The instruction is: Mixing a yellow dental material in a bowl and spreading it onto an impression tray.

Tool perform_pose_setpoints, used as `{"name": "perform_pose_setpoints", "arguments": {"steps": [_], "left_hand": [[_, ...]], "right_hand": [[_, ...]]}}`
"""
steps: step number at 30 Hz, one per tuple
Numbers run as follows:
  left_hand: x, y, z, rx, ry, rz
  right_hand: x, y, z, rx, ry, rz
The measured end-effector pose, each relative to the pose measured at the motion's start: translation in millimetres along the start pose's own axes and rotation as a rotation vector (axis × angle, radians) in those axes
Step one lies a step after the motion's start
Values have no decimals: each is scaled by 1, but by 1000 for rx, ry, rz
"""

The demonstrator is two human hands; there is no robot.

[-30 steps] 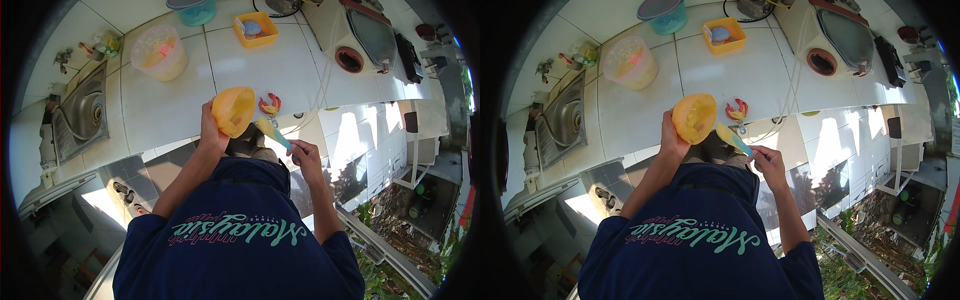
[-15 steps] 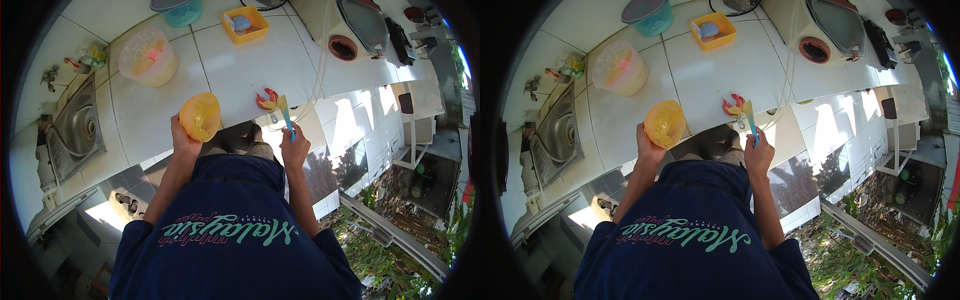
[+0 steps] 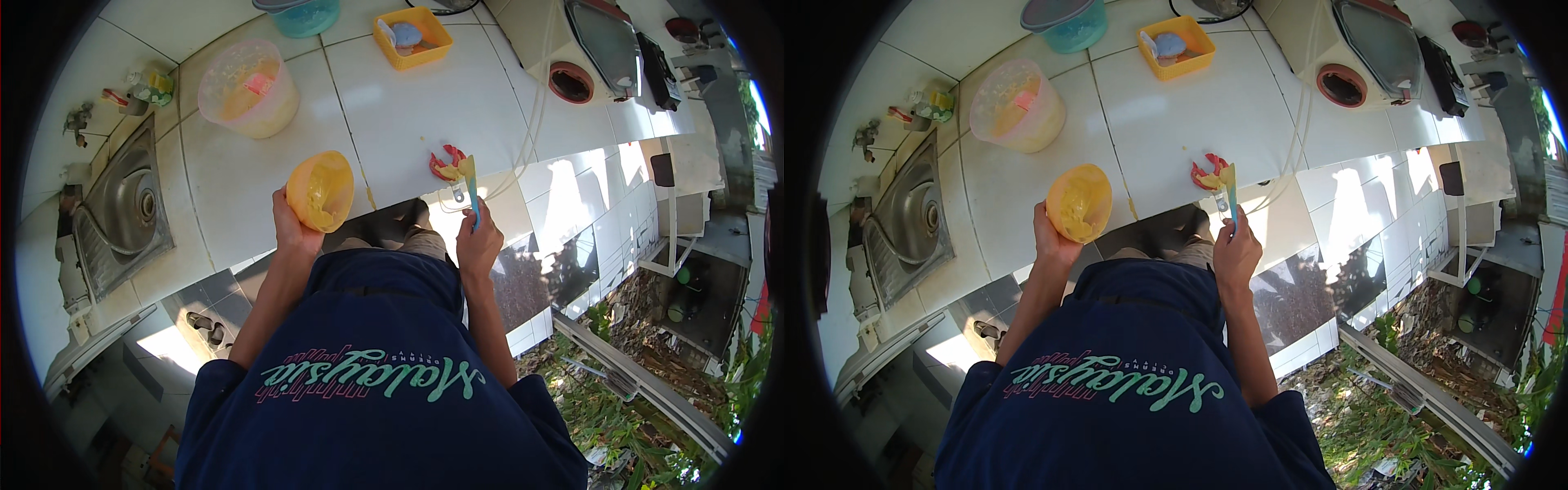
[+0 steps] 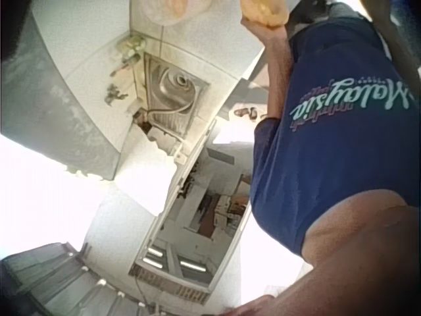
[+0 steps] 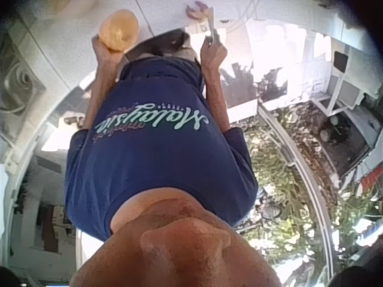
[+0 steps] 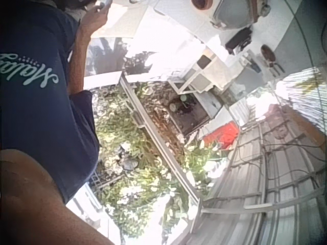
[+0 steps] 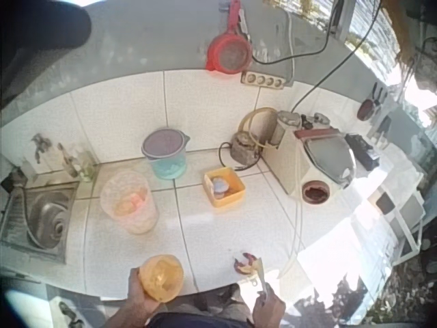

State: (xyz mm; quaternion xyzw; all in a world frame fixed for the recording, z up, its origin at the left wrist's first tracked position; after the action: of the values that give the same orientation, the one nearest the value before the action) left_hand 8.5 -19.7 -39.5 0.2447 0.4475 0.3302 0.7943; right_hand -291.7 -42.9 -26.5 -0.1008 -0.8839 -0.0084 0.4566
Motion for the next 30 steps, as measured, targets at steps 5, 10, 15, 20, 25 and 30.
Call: {"name": "perform_pose_setpoints", "arguments": {"steps": [5, 10, 15, 20, 25, 30], "left_hand": [[13, -9, -7, 37, 5, 4], [11, -6, -10, 52, 16, 28], [-8, 8, -11, 133, 56, -26], [-23, 21, -27, 308, 198, -140], [-40, 30, -49, 405, 337, -354], [-53, 23, -60, 412, 513, -460]], "right_hand": [[-2, 1, -1, 10, -9, -27], [2, 3, -5, 14, 0, -22], [26, 9, -29, -79, -221, 21], [58, 16, -106, -153, -509, -567], [55, 9, -118, 117, -405, -503], [30, -33, -1, -202, -449, -204]]}}
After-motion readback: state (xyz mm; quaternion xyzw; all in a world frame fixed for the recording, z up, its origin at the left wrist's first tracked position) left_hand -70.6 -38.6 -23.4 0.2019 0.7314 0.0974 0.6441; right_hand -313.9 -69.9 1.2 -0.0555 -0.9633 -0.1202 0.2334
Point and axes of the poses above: each hand's wrist, its own y-axis away from the middle knuckle, its own x-axis out of the back of the hand, z = x × y, the point moved 2 cm from there along -y, towards the middle knuckle, and after that the axes turned 4 degrees about -x, right-handed, at the moved point
